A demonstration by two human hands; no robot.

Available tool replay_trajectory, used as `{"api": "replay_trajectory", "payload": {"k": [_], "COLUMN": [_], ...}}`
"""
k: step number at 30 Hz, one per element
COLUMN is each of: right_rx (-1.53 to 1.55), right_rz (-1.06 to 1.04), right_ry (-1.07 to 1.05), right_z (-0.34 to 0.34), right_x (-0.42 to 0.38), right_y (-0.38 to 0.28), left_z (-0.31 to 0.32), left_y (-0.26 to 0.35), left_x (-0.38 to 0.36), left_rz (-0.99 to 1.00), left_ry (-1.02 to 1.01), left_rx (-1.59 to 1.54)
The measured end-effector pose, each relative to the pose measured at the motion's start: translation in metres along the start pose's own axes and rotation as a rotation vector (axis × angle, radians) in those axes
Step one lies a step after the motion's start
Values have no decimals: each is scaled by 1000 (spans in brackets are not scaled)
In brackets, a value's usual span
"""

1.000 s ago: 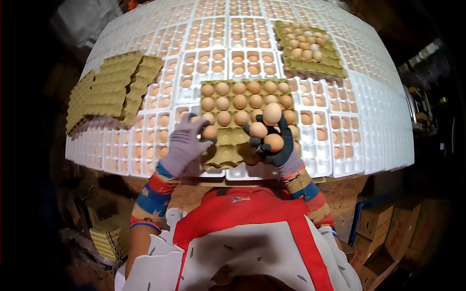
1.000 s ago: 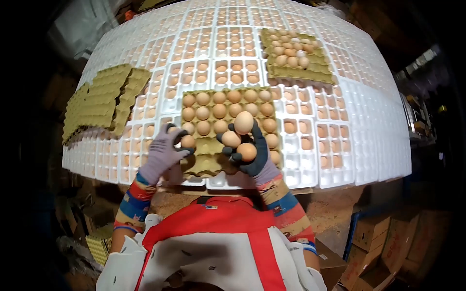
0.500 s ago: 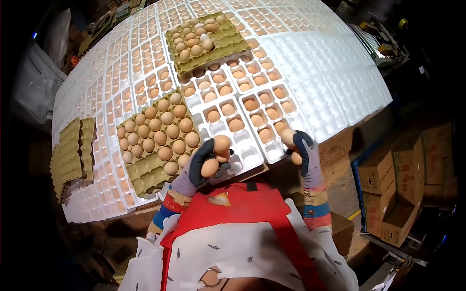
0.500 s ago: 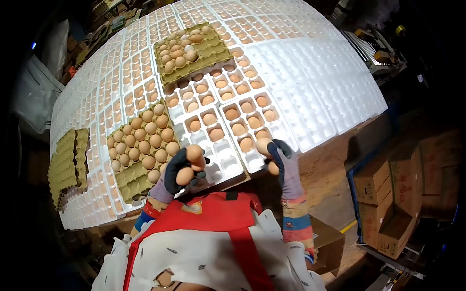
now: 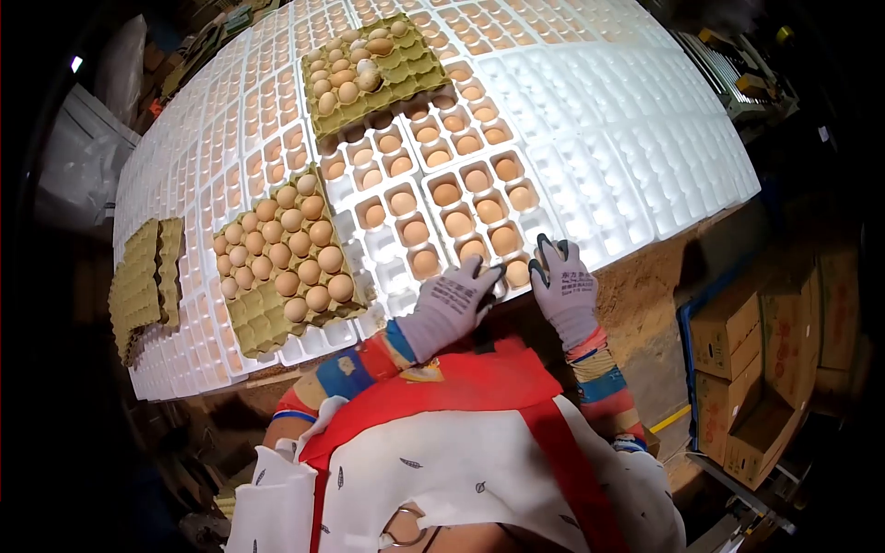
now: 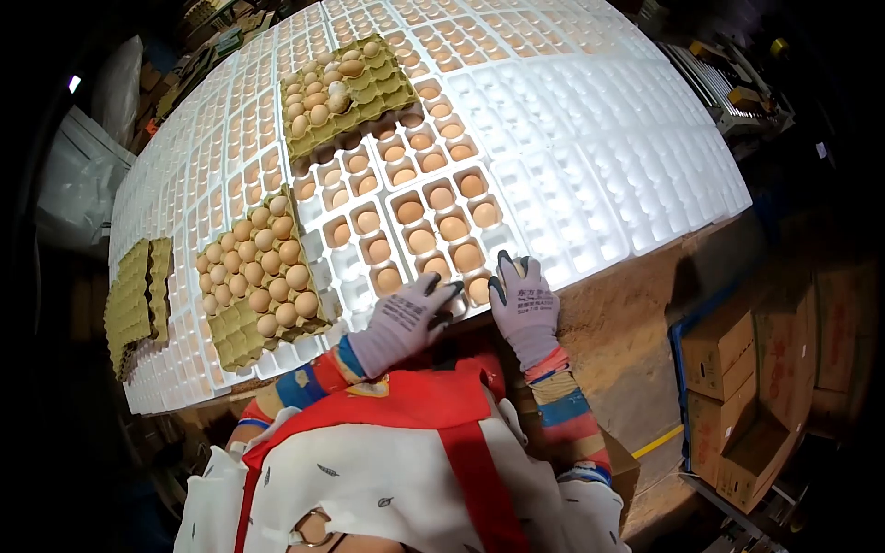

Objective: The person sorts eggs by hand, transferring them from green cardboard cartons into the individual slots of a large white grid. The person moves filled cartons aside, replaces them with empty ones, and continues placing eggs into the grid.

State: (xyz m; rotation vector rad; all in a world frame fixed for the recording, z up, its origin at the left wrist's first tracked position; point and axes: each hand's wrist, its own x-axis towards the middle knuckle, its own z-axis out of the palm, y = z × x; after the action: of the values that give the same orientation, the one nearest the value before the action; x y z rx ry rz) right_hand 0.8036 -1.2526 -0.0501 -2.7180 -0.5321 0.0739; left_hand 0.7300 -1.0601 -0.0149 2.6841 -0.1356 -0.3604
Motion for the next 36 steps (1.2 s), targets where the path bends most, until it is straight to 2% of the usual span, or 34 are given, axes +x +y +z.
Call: {"api": "replay_trajectory", "payload": {"k": [1,3,4,6,7,8,9,10,11,12,13,14,15,16,18,19,20,22,23,24,25,26,28,30,32,34,35,36], "right_rx": [14,70,108,163,42,-82,-122,-18,-28,-38,-43,-49,-4,-16,92,136,176,602,720,715,556,412,1,189,727,1436,1470,1362], "right_rz": [31,17,11,-168,-249,-329,-371,-352,-363,-377,-405,-437,-446,-441,-403,-440,-468,-366,-383,-480,-739,-819,-833,-856,-580,80,-17,-169], "right_ry": [-66,17,49,260,255,254,302,324,301,275,265,251,291,308,258,286,315,116,-27,-135,-66,-130,-272,-292,-410,-642,-605,-565], "right_z": [-3,-7,-5,8,22,33,37,40,47,54,59,64,59,62,58,53,47,34,33,32,40,49,64,73,73,64,65,71], "right_x": [4,16,22,42,52,61,68,76,80,81,83,82,84,84,83,78,74,53,41,29,21,13,11,27,36,43,47,49], "right_y": [3,6,5,-3,-3,-3,0,2,8,15,18,20,15,15,5,-11,-29,-95,-126,-159,-185,-211,-248,-240,-221,-205,-203,-199], "left_z": [5,22,27,24,23,30,33,36,44,43,58,71,76,61,34,25,14,-8,-11,-13,-18,-21,-26,-25,-21,-18,-23,-24], "left_y": [-2,-17,-31,-66,-69,-66,-58,-50,-51,-45,-53,-58,-59,-52,-50,-57,-67,-98,-118,-137,-152,-164,-175,-192,-208,-226,-229,-232], "left_x": [3,6,4,-8,-23,-28,-35,-40,-41,-41,-37,-29,-27,-34,-49,-59,-76,-113,-134,-153,-171,-183,-195,-202,-208,-210,-212,-213], "left_rz": [16,44,14,-350,-407,-388,-289,-192,-62,70,125,166,153,146,210,178,97,-162,-294,-420,-422,-422,-353,-251,-202,-166,-176,-206], "left_ry": [30,86,187,196,331,534,627,711,712,676,598,633,566,475,557,624,688,847,880,911,807,702,564,463,553,639,704,801], "left_rx": [-53,-158,-361,-1231,-1533,-1393,-1110,-823,-567,-514,-402,-200,-76,-66,-61,-61,-51,36,53,66,58,48,171,219,36,-233,-466,-693]}}
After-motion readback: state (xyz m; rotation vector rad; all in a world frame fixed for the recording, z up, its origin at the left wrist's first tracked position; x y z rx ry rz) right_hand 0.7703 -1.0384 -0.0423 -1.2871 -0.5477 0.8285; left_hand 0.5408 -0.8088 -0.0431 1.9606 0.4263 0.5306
